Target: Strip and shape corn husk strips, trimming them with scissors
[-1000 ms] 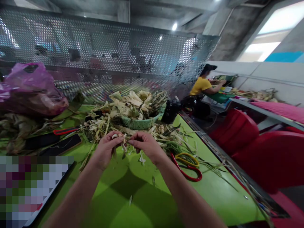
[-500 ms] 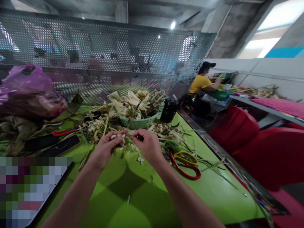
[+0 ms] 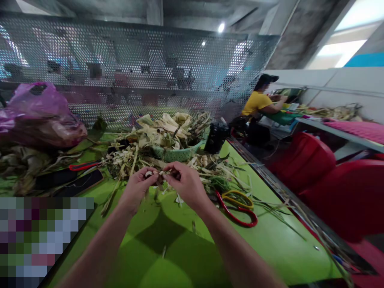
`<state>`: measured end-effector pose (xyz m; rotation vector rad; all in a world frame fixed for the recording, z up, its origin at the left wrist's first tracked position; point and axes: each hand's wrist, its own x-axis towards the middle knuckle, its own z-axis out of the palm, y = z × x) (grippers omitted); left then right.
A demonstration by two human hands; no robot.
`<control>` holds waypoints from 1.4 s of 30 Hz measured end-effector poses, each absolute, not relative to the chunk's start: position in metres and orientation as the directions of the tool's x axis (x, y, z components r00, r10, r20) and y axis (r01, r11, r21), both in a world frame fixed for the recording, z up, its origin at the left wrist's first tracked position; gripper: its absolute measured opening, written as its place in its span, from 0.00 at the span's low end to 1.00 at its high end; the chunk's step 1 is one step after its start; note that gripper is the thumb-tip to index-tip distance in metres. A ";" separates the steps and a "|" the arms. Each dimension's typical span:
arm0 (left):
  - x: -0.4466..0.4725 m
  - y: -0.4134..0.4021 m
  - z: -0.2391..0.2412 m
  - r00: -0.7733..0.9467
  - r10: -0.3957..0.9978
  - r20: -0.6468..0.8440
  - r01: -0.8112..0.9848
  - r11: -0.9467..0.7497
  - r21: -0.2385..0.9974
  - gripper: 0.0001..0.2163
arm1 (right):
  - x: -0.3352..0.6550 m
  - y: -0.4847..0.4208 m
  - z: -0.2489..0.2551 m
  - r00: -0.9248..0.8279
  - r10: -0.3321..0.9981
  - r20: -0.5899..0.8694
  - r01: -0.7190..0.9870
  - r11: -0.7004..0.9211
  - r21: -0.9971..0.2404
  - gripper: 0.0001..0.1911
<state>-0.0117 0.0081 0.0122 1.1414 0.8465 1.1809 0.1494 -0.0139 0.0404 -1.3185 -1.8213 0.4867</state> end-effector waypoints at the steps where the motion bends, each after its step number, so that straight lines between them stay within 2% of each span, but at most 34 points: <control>1: -0.012 0.008 0.011 0.221 0.973 0.063 -0.247 -0.007 0.969 0.08 | 0.149 -0.013 0.039 -0.126 0.913 0.387 0.582 0.384 -0.717 0.06; 9: -0.009 0.010 0.005 0.237 0.970 0.060 -0.210 -0.009 0.978 0.08 | 0.146 -0.011 0.031 -0.105 0.928 0.357 0.561 0.352 -0.749 0.03; 16: -0.007 0.005 0.013 0.302 0.953 -0.033 -0.350 0.143 0.926 0.08 | 0.144 -0.013 0.035 -0.071 0.915 0.397 0.562 0.366 -0.742 0.04; 22: -0.008 0.007 0.009 0.249 0.969 -0.004 -0.343 0.092 0.935 0.07 | 0.149 -0.010 0.037 -0.127 0.906 0.404 0.586 0.397 -0.706 0.03; 27: -0.011 0.011 0.008 0.187 0.982 -0.024 -0.308 0.082 0.948 0.08 | 0.157 -0.011 0.046 -0.198 0.899 0.391 0.709 0.407 -0.576 0.03; 30: -0.012 0.014 0.005 0.167 0.986 0.012 -0.259 0.032 0.965 0.06 | 0.157 -0.014 0.052 -0.253 0.885 0.392 0.731 0.440 -0.522 0.04; 34: -0.011 0.016 0.002 0.173 0.983 0.056 -0.231 -0.015 0.973 0.06 | 0.154 -0.017 0.052 -0.233 0.889 0.394 0.698 0.435 -0.569 0.04; 37: -0.009 0.014 0.004 0.185 0.982 0.037 -0.284 0.018 0.959 0.07 | 0.152 -0.016 0.048 -0.179 0.906 0.383 0.701 0.390 -0.596 0.05; 42: -0.008 0.011 0.007 0.182 0.983 -0.021 -0.364 0.087 0.927 0.07 | 0.148 -0.013 0.040 -0.192 0.912 0.362 0.681 0.390 -0.620 0.09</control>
